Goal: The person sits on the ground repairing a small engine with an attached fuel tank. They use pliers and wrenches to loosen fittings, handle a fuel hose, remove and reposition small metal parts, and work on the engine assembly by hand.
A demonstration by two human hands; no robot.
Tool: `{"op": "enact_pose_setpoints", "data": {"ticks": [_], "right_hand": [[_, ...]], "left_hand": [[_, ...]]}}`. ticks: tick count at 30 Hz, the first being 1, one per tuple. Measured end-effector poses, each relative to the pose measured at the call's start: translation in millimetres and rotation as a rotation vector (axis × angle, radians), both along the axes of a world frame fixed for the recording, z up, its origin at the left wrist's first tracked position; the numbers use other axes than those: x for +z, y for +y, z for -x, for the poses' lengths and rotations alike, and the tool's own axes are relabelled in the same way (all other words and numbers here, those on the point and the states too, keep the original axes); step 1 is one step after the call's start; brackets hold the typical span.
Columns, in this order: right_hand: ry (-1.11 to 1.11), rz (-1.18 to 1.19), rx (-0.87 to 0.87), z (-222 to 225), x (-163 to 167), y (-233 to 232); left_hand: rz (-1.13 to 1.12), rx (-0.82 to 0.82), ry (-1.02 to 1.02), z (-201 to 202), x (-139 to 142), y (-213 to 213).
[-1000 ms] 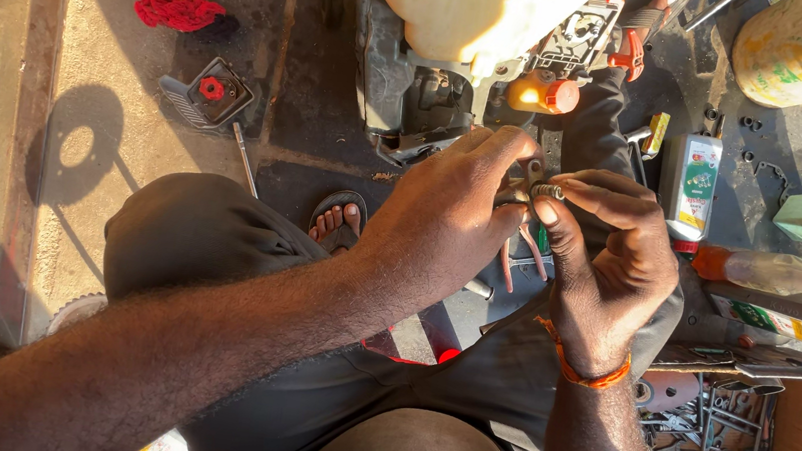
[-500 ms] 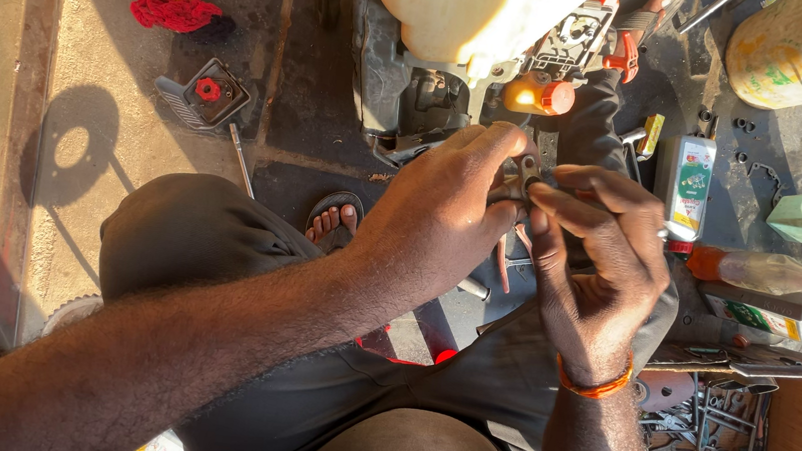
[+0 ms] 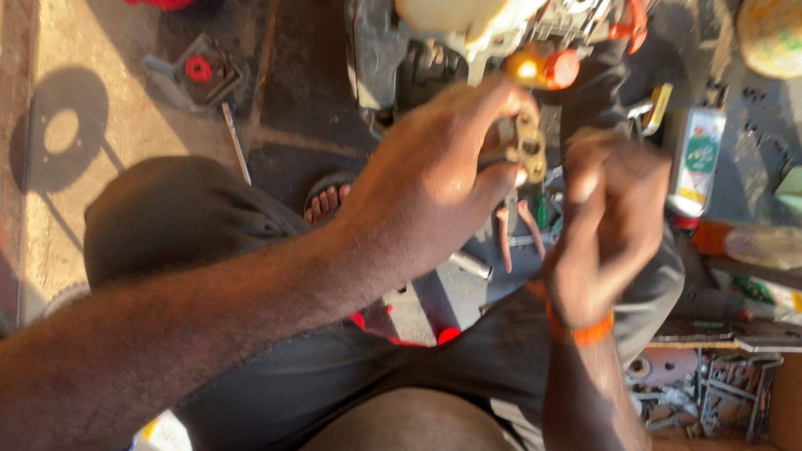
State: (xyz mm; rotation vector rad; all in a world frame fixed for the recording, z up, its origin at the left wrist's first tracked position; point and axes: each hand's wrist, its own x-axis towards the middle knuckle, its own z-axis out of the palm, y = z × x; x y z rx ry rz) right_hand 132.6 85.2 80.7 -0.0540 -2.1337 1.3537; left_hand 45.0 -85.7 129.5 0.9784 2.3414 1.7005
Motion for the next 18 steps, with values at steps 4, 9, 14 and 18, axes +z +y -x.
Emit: {"op": "enact_pose_setpoints", "data": {"ticks": [4,9,14,18], "right_hand": [[-0.354,0.175,-0.057,35.7,-85.9,33.3],[-0.927,-0.037,0.145,43.7,-196.1,23.3],[-0.907,0.346,0.155,37.1,-211.5,-14.7],[-0.675,0.771,0.064,39.7,-186.4,-41.9]], "left_hand": [[-0.006,0.008,-0.045,3.4,1.2,1.6],[-0.031,0.023,-0.06,1.8,4.9,6.2],[0.009,0.012,-0.081,-0.4,2.7,9.5],[0.051,0.073,-0.022,2.2,-2.9,11.4]]}}
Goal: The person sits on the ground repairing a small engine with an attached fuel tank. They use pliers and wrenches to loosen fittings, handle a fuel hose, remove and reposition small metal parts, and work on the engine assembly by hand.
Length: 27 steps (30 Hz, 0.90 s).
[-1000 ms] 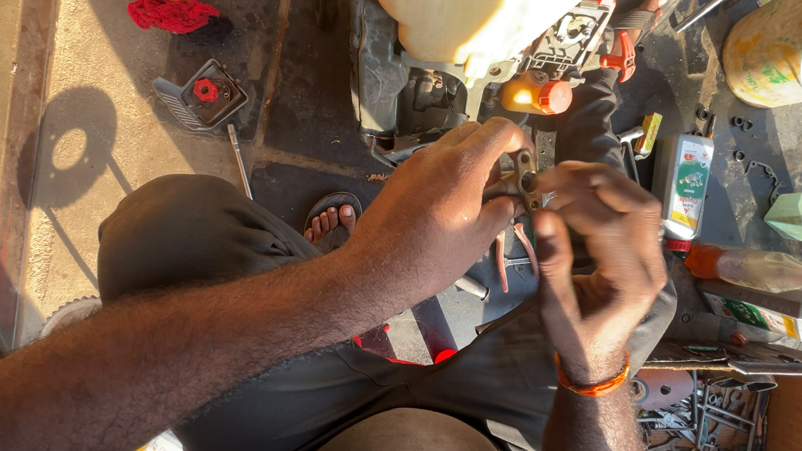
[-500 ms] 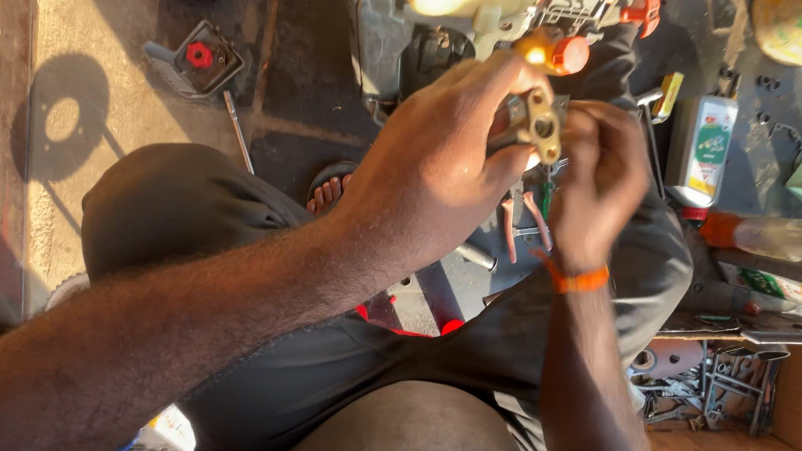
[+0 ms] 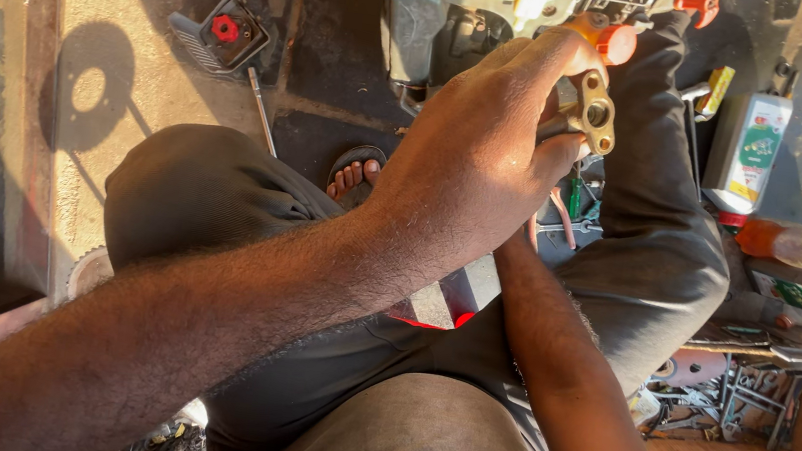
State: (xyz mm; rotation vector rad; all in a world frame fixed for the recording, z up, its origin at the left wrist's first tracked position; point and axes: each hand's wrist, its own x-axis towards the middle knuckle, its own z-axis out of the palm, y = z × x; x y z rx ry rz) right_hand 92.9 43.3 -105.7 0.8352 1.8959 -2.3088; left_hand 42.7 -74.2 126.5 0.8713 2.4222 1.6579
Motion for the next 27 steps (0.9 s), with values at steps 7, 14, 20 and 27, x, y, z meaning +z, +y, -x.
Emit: {"op": "enact_pose_setpoints", "data": {"ticks": [7,14,20,27], "right_hand": [[0.212,0.262,-0.342,3.6,33.8,-31.0],[0.246,0.608,-0.078,1.5,-10.8,28.7],[-0.202,0.885,-0.038,-2.5,-47.7,61.3],[-0.515,0.194,0.073,-13.0,-71.7,52.8]], "left_hand": [[-0.004,0.014,0.006,3.0,-1.3,-0.2],[-0.034,-0.027,0.014,0.1,3.6,-2.1],[-0.095,-0.051,0.041,2.3,4.0,-5.6],[-0.124,-0.055,0.011,2.8,2.4,-5.8]]}}
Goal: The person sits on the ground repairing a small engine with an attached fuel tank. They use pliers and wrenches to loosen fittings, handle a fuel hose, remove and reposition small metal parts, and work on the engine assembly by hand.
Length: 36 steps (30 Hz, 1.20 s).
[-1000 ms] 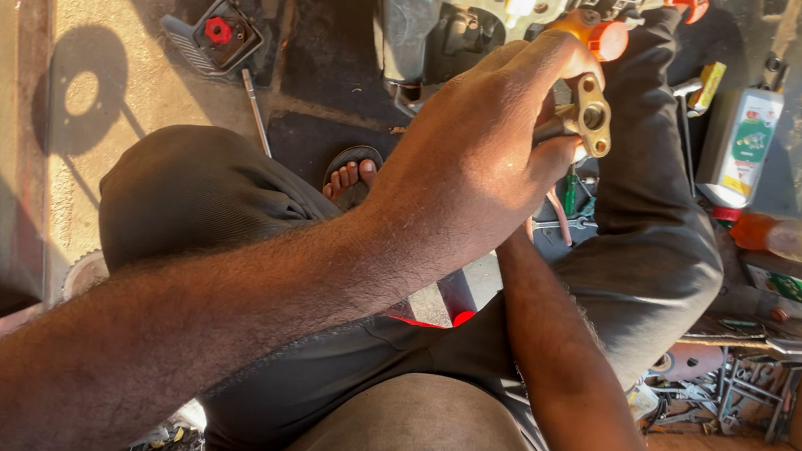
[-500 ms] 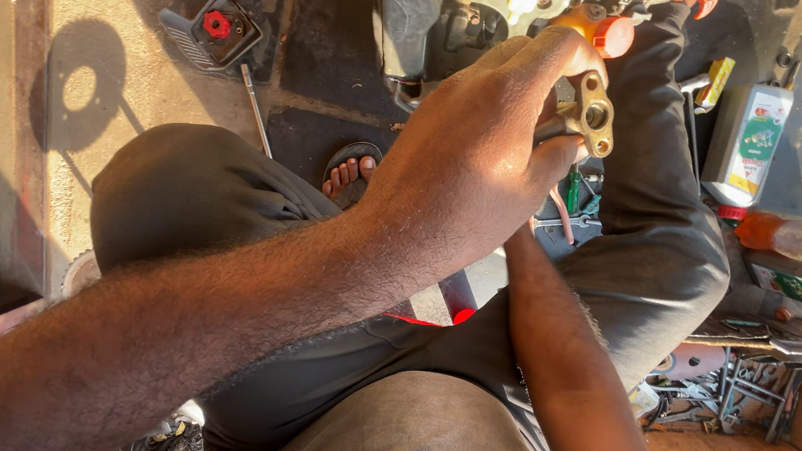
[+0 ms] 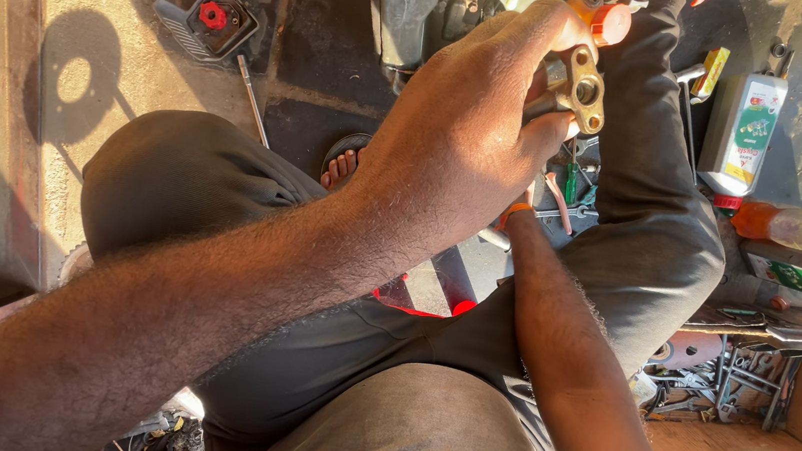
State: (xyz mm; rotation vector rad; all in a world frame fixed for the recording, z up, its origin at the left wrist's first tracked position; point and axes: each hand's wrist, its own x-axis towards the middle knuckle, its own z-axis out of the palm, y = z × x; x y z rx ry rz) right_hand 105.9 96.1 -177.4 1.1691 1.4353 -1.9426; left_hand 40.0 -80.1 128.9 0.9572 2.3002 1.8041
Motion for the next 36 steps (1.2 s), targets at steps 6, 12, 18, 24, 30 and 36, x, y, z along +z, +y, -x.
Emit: {"op": "enact_pose_setpoints", "data": {"ticks": [6,12,18,24,30,36], "right_hand": [[0.066,-0.232,0.181,1.7,1.9,-19.2],[0.137,-0.287,0.294,4.9,18.9,-36.7],[0.153,-0.301,0.311,4.9,22.7,-27.3],[0.17,-0.329,0.466,-7.2,4.7,-46.7],[0.183,-0.352,0.502,-14.8,-9.2,-48.2],[0.192,-0.355,0.535,-17.0,-12.3,-49.8]], "left_hand": [[0.074,0.033,-0.014,0.0,-2.5,-1.4],[0.062,0.036,-0.025,-0.9,-3.8,1.2],[0.106,0.044,0.005,-3.7,-5.2,3.1],[0.073,0.035,0.004,-3.5,-0.7,5.1],[0.046,0.049,0.003,-3.3,2.8,6.3],[0.07,0.069,0.025,-3.1,-1.2,5.2]]}}
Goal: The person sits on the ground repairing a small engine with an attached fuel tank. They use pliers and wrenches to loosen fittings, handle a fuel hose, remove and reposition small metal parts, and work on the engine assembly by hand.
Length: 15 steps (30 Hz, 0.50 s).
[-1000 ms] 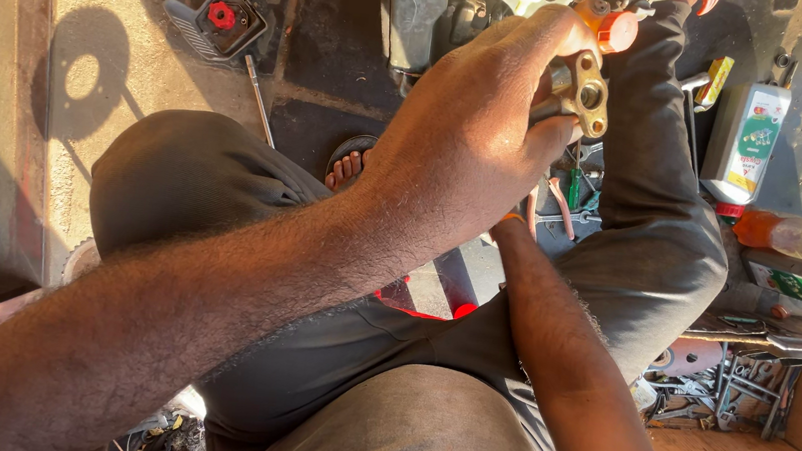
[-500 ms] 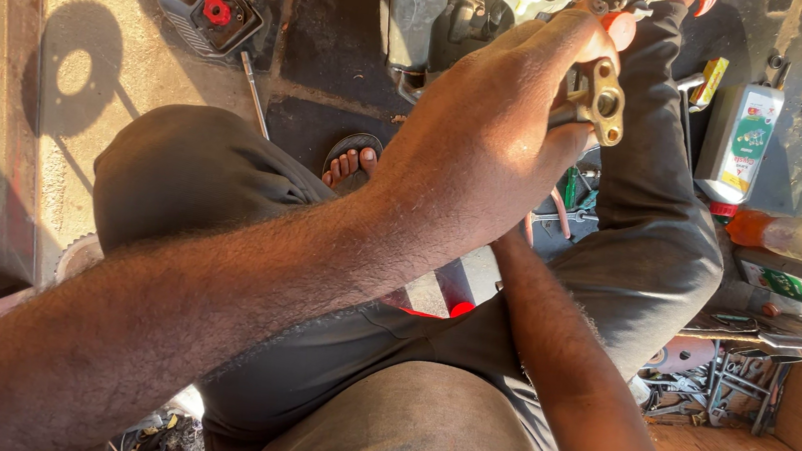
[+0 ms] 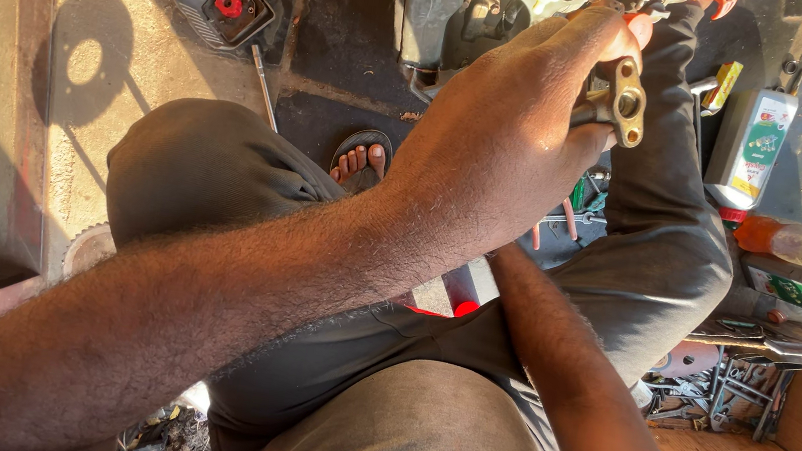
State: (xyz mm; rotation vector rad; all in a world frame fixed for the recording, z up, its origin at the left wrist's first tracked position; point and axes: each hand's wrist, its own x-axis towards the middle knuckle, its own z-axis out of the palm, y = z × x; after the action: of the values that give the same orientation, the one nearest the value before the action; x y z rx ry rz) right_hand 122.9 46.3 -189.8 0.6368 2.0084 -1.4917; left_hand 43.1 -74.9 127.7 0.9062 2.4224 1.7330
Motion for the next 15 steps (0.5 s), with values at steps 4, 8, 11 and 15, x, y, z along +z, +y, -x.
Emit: {"op": "enact_pose_setpoints", "data": {"ticks": [4,8,11,15], "right_hand": [[0.008,-0.006,0.045,-1.2,2.8,-11.0],[0.024,0.007,0.049,0.8,9.9,-20.3],[0.045,0.056,-0.003,4.0,17.2,-20.1],[0.11,0.296,-0.266,9.3,32.3,1.0]], "left_hand": [[0.023,0.0,-0.01,1.7,0.6,2.0],[0.032,-0.012,-0.063,3.1,3.4,0.8],[0.028,-0.011,-0.05,2.5,3.3,-2.9],[-0.018,-0.004,0.015,-0.5,-0.4,-4.9]]}}
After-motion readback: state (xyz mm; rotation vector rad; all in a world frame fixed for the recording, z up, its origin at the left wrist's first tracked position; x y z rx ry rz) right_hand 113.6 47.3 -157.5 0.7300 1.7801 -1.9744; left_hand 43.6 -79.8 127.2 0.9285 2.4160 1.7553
